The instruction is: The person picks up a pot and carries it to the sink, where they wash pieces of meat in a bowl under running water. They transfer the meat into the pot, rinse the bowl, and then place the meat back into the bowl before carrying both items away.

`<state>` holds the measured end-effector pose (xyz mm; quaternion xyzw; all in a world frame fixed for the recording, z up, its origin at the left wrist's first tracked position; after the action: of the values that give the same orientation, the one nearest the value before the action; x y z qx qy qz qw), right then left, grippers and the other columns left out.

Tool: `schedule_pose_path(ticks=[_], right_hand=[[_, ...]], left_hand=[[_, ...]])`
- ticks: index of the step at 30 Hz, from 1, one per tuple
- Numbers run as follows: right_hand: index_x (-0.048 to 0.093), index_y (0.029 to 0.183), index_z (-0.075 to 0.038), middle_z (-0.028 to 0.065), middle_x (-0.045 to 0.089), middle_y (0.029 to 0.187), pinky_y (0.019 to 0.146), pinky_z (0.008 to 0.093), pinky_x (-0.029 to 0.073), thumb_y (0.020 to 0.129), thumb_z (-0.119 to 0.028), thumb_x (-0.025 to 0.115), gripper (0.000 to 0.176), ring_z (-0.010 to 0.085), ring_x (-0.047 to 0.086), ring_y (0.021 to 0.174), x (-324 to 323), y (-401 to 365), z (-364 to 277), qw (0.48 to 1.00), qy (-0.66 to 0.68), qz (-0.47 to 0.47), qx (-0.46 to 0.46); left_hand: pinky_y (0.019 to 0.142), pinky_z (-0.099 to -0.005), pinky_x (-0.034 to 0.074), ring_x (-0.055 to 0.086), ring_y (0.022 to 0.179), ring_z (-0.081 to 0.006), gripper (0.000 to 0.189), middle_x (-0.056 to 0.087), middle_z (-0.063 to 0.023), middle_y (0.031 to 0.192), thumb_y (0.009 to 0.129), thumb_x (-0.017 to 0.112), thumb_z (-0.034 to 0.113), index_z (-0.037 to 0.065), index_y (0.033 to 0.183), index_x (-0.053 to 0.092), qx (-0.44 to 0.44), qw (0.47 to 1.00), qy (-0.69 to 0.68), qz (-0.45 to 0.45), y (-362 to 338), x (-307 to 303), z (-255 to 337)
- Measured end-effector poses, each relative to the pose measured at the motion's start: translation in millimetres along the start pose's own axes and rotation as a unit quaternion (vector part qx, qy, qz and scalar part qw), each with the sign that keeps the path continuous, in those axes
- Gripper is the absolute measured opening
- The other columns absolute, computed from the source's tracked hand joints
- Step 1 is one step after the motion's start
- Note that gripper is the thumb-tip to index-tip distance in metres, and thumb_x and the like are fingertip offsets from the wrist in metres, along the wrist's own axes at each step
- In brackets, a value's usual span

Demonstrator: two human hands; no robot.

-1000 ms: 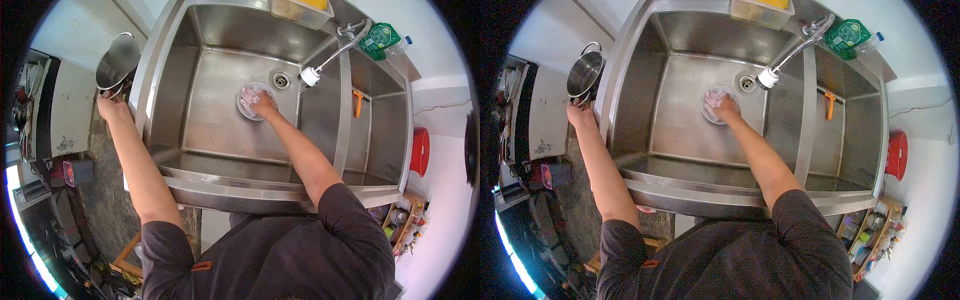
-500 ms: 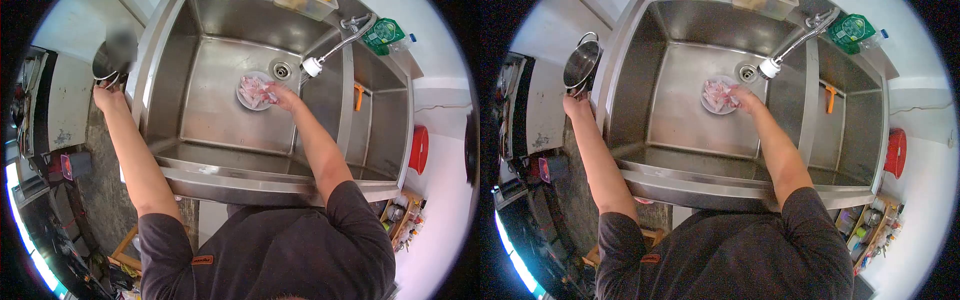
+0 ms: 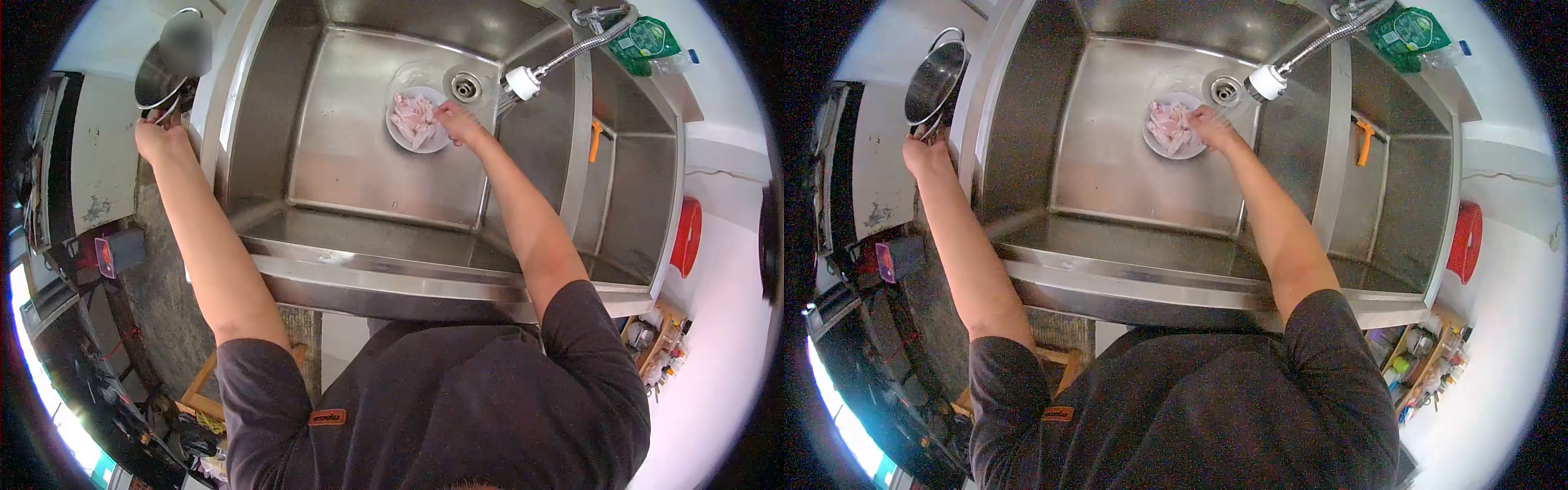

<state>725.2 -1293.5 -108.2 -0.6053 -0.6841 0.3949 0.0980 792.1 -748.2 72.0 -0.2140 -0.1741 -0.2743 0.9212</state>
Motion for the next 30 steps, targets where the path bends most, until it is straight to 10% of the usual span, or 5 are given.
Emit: schedule_pose_path(ticks=[4,11,14,19,30], right_hand=[[0.060,0.114,-0.003,0.0174,0.068,0.092,0.065,0.0398,0.052,0.077,-0.057,0.064,0.066,0.0295,0.067,0.083,13.0,18.4,5.5,0.926,-0.361,0.089,-0.069],[0.060,0.120,-0.006,0.0177,0.060,0.122,0.093,0.0406,0.047,0.076,-0.058,0.064,0.069,0.0308,0.059,0.111,39.6,-7.6,4.9,0.919,-0.388,0.041,0.050],[0.058,0.118,0.000,0.0190,0.066,0.099,0.068,0.0415,0.053,0.075,-0.052,0.062,0.067,0.0308,0.067,0.085,22.2,-5.2,-0.7,0.919,-0.370,0.130,-0.035],[0.058,0.109,-0.004,0.0058,0.058,0.078,0.041,0.0291,0.041,0.087,-0.048,0.052,0.050,0.0141,0.058,0.059,16.3,-2.3,9.3,0.984,-0.140,-0.112,0.000],[0.060,0.108,-0.013,0.0011,0.059,0.073,0.041,0.0243,0.038,0.092,-0.035,0.050,0.029,0.0100,0.055,0.058,14.7,-12.9,-1.0,0.971,0.199,-0.126,-0.031]], left_hand=[[0.081,-0.0453,0.045,0.044,0.072,-0.0208,0.022,0.045,-0.0049,0.076,0.096,0.035,0.013,0.008,0.075,0.034,-0.010,1.000,0.006,-0.021,22.5,-7.6,-4.9],[0.079,-0.0457,0.047,0.048,0.078,-0.0229,0.019,0.047,-0.0081,0.083,0.096,0.037,0.015,0.005,0.081,0.039,0.008,1.000,0.006,0.000,2.1,-3.4,1.9],[0.080,-0.0462,0.048,0.049,0.079,-0.0233,0.018,0.048,-0.0089,0.085,0.097,0.039,0.016,0.004,0.083,0.040,0.001,1.000,-0.001,0.011,5.8,-2.0,0.1],[0.078,-0.0469,0.051,0.052,0.082,-0.0245,0.018,0.048,-0.0102,0.088,0.097,0.043,0.018,0.001,0.090,0.043,-0.004,0.999,-0.031,0.011,12.1,-4.6,-3.1],[0.080,-0.0383,0.049,0.054,0.090,-0.0235,0.029,0.056,-0.0098,0.097,0.097,0.042,0.025,-0.002,0.103,0.052,-0.038,0.999,-0.013,-0.028,-7.5,6.6,-0.4]])
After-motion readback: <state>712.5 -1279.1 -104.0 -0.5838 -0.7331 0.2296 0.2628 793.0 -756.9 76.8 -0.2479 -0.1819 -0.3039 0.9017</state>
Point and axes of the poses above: each hand's wrist, its own y-axis towards the middle knuckle, its own x-axis out of the palm, z = x × y, the point moved 6 cm from there along y, towards the middle knuckle
